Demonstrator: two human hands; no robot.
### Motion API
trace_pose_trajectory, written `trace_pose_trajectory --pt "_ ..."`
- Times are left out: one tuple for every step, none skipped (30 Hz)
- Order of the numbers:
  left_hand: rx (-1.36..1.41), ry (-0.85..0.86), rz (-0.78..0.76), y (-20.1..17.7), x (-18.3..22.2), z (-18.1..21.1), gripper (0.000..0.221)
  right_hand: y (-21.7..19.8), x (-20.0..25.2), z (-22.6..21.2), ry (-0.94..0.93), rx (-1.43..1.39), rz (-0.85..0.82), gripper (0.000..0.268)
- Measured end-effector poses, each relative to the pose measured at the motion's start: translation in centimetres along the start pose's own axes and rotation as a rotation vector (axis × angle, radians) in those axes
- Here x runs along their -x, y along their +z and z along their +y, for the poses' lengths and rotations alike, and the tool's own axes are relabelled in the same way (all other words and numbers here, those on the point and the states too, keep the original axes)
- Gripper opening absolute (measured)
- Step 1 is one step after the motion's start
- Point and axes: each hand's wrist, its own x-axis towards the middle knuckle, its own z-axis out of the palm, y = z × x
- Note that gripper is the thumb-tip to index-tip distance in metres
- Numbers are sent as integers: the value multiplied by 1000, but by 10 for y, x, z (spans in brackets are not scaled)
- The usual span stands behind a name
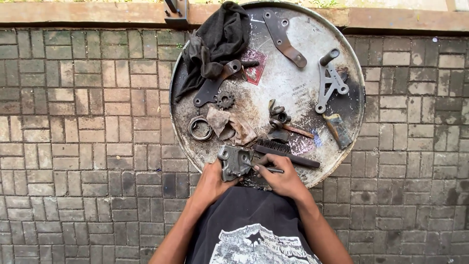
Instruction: Cleaning a small metal mechanical component using a metal pick tool to remove debris from holes and crevices.
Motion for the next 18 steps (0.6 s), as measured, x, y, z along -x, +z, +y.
trace_pose_trajectory --pt "-1 1 6 4 -2 -8 46 0 -4 -1 -5 1 -3 7" --pt "-38 -50 -19 9 -4 -15 45 0 -5 -2 5 11 -3 8" --pt "-75 -102 -44 15 -6 -23 45 -1 -6 -2 16 21 -4 9" --pt "-75 -101 -44 8 -5 -12 45 1 -10 0 16 21 -4 9" --pt "-53 -79 -30 1 -4 0 43 2 -14 2 -24 9 8 8" --pt "-32 -59 -18 -5 -2 11 41 5 -18 3 -62 -4 18 8" --pt "-32 -61 -19 -1 -1 3 41 2 -14 6 -60 -5 17 8" --pt "5 -35 -8 1 -1 -4 44 -2 -12 7 -37 -5 -10 8" --pt "41 -10 2 3 -1 -12 47 -5 -11 9 -13 -5 -38 9" --pt "42 -10 3 3 -3 -15 47 -6 -12 8 -13 -4 -39 9" --pt "-5 14 12 3 -4 -19 45 -7 -13 8 -12 5 -40 9" --pt "-50 40 16 5 -5 -23 43 -9 -13 9 -9 15 -38 9" --pt "-48 41 12 7 -4 -22 43 -7 -13 8 -5 16 -35 9" --pt "-34 47 7 7 -4 -21 43 -4 -15 5 -10 -23 -41 8" --pt "-20 54 2 7 -4 -20 43 0 -16 3 -15 -61 -46 8" --pt "-21 53 4 7 -3 -18 43 -5 -16 0 -17 -62 -48 8" --pt "-30 45 -2 6 -2 -16 43 -9 -15 -2 10 -17 -80 9" --pt "-38 40 -9 6 -2 -13 42 -15 -15 -5 35 31 -109 11"
